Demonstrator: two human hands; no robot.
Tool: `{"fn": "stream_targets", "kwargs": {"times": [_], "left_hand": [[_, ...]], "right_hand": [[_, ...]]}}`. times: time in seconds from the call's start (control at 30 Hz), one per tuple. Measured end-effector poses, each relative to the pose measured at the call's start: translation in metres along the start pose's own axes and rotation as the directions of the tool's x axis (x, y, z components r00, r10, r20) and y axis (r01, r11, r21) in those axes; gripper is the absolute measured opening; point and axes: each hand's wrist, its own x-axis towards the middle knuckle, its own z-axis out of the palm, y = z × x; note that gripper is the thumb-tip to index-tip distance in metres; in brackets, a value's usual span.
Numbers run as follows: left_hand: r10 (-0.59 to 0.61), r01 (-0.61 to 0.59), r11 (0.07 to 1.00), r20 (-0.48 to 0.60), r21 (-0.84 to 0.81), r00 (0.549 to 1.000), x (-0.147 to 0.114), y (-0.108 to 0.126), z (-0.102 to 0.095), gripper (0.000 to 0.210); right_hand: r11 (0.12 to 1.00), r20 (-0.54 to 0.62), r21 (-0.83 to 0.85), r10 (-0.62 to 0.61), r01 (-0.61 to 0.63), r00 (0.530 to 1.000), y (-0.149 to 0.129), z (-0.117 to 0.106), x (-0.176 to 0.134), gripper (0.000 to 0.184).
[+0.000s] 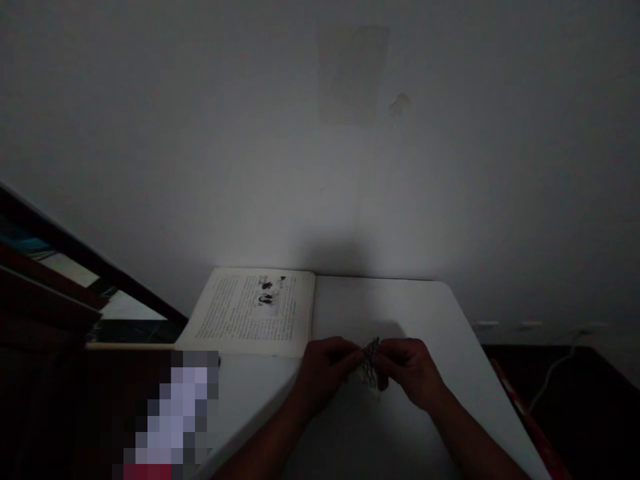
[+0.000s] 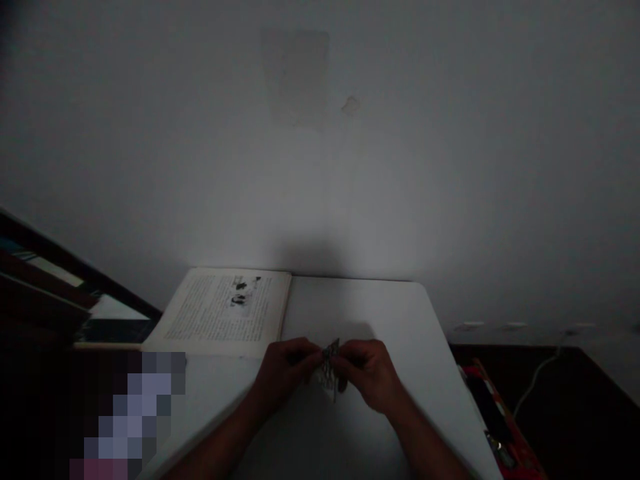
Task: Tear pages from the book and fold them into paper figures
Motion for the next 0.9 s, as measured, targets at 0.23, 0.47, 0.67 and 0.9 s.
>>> {"fn": "stream_targets", "kwargs": {"times": [0.23,0.47,0.67,0.9], "left_hand": [[-0.01,0.02,0.994,0.092,-0.104,0.996,0.002,-0.003,0.001,0.031],[0.013,-0.013,1.0,-0.035,-0.003,0.999,-0.003,0.003,0.005,0.032],[0.018,-0.021,0.998,-0.044,-0.064,0.999,-0.002,0.0,0.012,0.03],[-0.038,0.039,0.999,-0.054,0.018,0.998,-0.004,0.007,0.016,0.033]], "right_hand": [[0.999,-0.116,0.039,-0.031,0.035,0.993,0.002,-0.002,0.002,0.021],[0.997,-0.127,0.072,-0.02,0.029,0.992,0.0,0.005,0.003,0.019],[0.998,-0.203,0.04,-0.033,0.042,0.979,0.004,0.003,0.004,0.021],[0.999,-0.223,0.013,-0.045,0.049,0.974,0.002,0.005,0.003,0.02]]}}
